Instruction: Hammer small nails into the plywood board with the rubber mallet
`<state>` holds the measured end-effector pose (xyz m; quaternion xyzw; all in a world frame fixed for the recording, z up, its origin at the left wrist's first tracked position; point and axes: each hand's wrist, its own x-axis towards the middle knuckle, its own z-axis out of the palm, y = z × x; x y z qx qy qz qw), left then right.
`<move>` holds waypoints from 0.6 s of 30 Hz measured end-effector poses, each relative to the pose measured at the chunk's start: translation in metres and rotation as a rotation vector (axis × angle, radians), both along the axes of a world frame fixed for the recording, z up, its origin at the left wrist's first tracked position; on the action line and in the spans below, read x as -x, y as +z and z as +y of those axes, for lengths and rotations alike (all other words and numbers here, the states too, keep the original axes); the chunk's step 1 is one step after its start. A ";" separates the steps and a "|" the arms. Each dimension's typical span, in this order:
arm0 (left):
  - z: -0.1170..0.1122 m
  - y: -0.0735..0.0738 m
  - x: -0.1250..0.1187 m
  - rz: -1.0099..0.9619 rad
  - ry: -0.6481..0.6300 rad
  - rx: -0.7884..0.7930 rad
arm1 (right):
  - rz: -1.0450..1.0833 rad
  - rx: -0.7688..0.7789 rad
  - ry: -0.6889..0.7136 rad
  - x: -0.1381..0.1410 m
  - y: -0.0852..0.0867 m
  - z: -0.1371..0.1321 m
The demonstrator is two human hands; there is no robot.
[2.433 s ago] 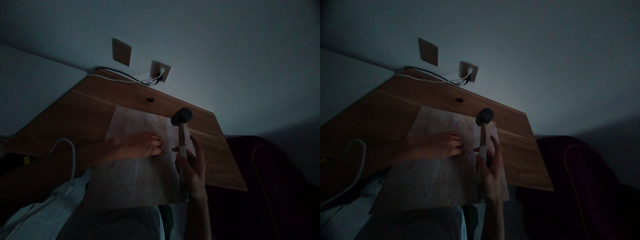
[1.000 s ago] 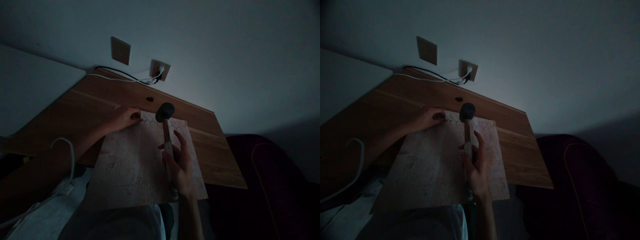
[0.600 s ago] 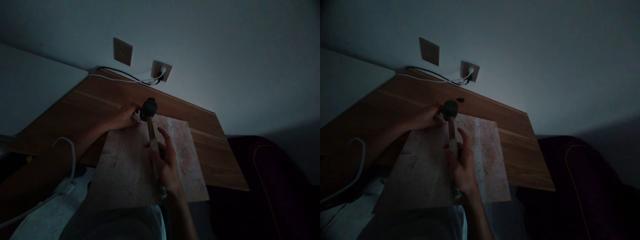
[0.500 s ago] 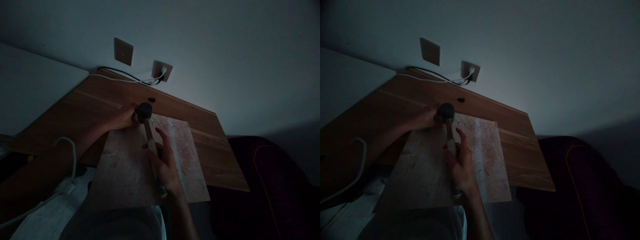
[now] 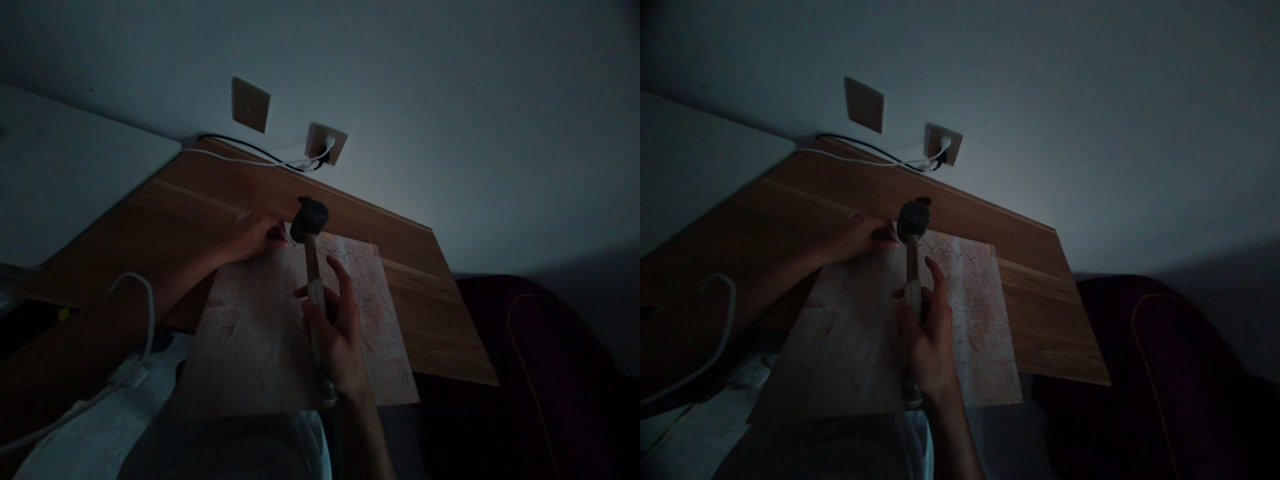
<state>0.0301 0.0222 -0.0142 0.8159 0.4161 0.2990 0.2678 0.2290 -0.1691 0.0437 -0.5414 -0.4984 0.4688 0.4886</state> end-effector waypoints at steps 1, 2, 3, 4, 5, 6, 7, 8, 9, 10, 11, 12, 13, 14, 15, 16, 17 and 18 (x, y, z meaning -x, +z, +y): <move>-0.001 0.001 -0.001 -0.007 -0.005 -0.002 | 0.002 0.000 0.002 0.000 0.001 0.000; -0.002 0.002 -0.001 -0.011 -0.012 -0.004 | 0.002 0.001 0.007 -0.001 0.001 0.000; -0.002 0.003 -0.001 -0.014 -0.020 -0.009 | 0.001 0.000 0.015 -0.001 0.001 0.000; -0.002 0.004 -0.001 -0.015 -0.029 -0.015 | 0.000 -0.002 0.019 -0.001 0.001 0.000; -0.002 0.005 -0.001 -0.013 -0.040 -0.022 | 0.000 -0.002 0.026 -0.001 0.000 0.000; -0.002 0.005 -0.001 -0.010 -0.053 -0.027 | 0.001 -0.003 0.031 -0.001 -0.001 0.000; -0.001 0.006 0.000 -0.008 -0.067 -0.031 | 0.002 -0.005 0.040 -0.001 -0.003 0.000; 0.000 0.005 0.000 -0.006 -0.083 -0.035 | 0.002 -0.008 0.047 -0.001 -0.005 0.001; 0.001 0.005 0.000 -0.006 -0.095 -0.038 | -0.004 -0.011 0.056 0.000 -0.007 0.001; 0.002 0.004 0.001 -0.003 -0.102 -0.040 | -0.015 -0.014 0.063 0.000 -0.009 0.001; 0.003 0.004 0.002 0.002 -0.098 -0.043 | -0.029 -0.014 0.068 0.000 -0.010 0.002; 0.003 0.003 0.002 0.010 -0.081 -0.047 | -0.041 -0.009 0.071 0.000 -0.012 0.003; 0.003 0.002 0.003 0.020 -0.058 -0.052 | -0.053 0.001 0.078 0.000 -0.013 0.003; 0.002 0.001 0.004 0.028 -0.033 -0.056 | -0.064 0.011 0.082 0.000 -0.014 0.004; 0.002 0.001 0.004 0.032 -0.011 -0.061 | -0.075 0.018 0.085 0.001 -0.015 0.004; 0.001 0.000 0.004 0.032 0.002 -0.065 | -0.086 0.018 0.085 0.001 -0.015 0.004; 0.001 -0.001 0.004 0.027 0.007 -0.069 | -0.095 0.006 0.081 0.002 -0.015 0.003; 0.000 -0.002 0.004 0.017 0.006 -0.071 | -0.102 -0.013 0.074 0.003 -0.015 0.003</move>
